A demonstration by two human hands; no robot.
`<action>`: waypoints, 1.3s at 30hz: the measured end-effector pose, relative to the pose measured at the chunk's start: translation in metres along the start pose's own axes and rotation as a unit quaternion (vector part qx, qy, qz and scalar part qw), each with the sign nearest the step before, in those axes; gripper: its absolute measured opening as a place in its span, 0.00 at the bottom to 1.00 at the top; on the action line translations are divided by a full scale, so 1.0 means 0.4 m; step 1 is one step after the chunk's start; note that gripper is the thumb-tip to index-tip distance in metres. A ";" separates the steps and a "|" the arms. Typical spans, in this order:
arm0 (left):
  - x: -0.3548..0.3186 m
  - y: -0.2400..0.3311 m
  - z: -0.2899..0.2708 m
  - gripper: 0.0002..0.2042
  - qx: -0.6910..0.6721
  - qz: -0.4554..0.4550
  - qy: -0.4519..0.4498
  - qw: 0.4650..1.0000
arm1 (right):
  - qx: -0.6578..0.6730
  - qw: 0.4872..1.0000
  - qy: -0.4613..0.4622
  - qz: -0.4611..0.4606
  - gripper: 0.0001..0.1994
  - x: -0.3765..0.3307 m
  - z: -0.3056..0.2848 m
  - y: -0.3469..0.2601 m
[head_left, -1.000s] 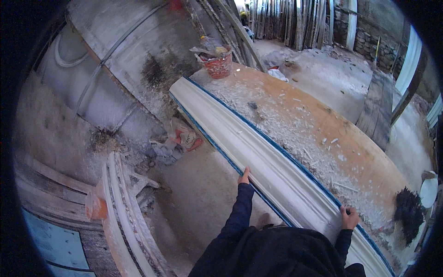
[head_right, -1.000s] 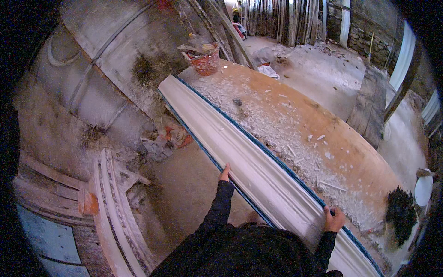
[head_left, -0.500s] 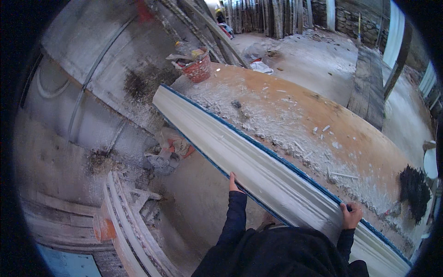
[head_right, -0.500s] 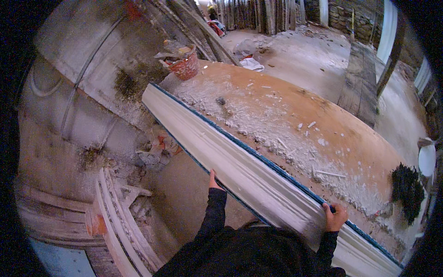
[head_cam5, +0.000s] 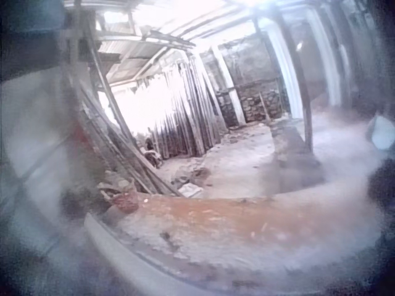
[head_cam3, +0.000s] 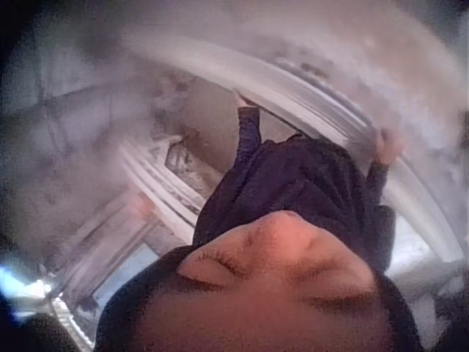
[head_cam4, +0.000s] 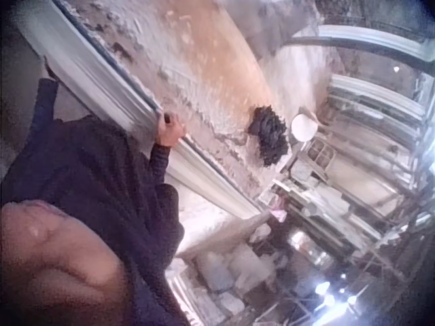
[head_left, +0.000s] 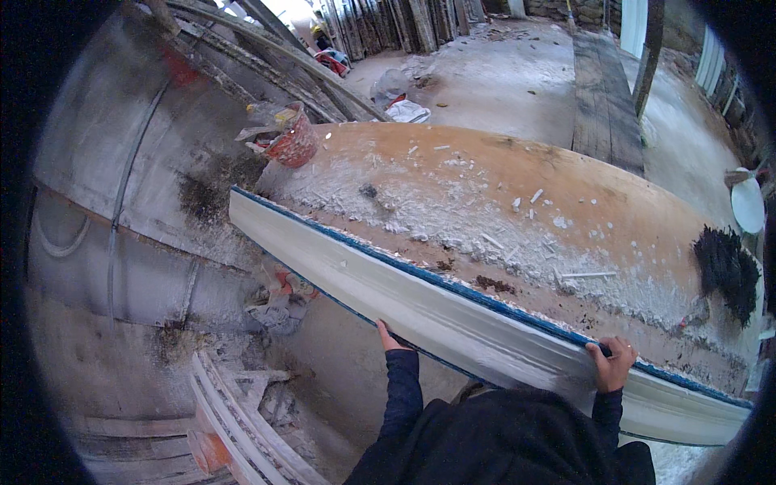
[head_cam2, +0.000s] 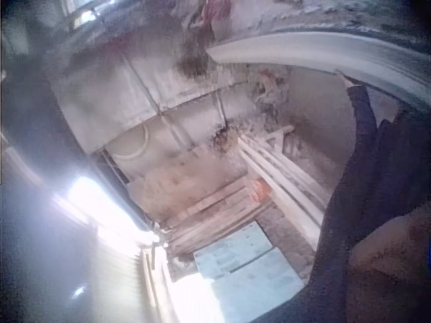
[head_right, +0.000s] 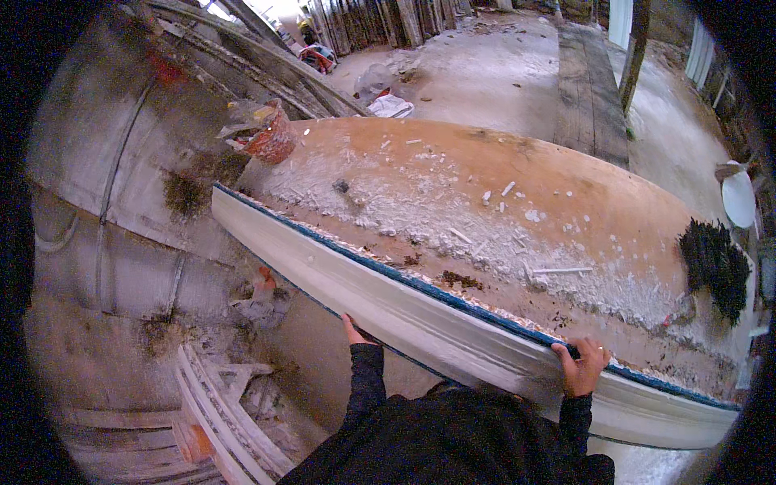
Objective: The person uses a metal scraper to remove dried white paint from the edge of a long white molding piece resting on a workbench. They repeatedly scrape along the edge, collect the debris, and discard it. The person then lifts the molding piece and moves it to a different location.
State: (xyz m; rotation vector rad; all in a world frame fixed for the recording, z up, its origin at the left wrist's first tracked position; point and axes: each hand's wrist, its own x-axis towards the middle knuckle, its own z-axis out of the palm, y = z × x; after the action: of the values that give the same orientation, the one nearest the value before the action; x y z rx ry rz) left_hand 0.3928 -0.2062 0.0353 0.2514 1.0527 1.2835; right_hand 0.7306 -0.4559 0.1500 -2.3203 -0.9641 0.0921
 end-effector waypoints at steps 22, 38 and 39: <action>0.029 0.008 -0.049 0.27 -0.008 -0.053 0.002 0.999 | 0.007 1.000 -0.011 0.007 0.11 -0.010 -0.017 -0.014; 0.010 0.013 -0.022 0.28 -0.001 -0.032 0.069 0.997 | 0.020 1.000 0.016 0.002 0.11 -0.008 -0.004 -0.004; 0.010 0.016 -0.025 0.29 -0.008 -0.031 0.051 0.998 | 0.017 1.000 0.021 0.001 0.11 -0.003 -0.001 -0.005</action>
State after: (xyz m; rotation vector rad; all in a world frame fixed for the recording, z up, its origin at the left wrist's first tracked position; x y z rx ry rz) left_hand 0.3807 -0.2042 0.0324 0.1410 1.1285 1.2584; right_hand 0.7285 -0.4560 0.1513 -2.2828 -0.9325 0.0594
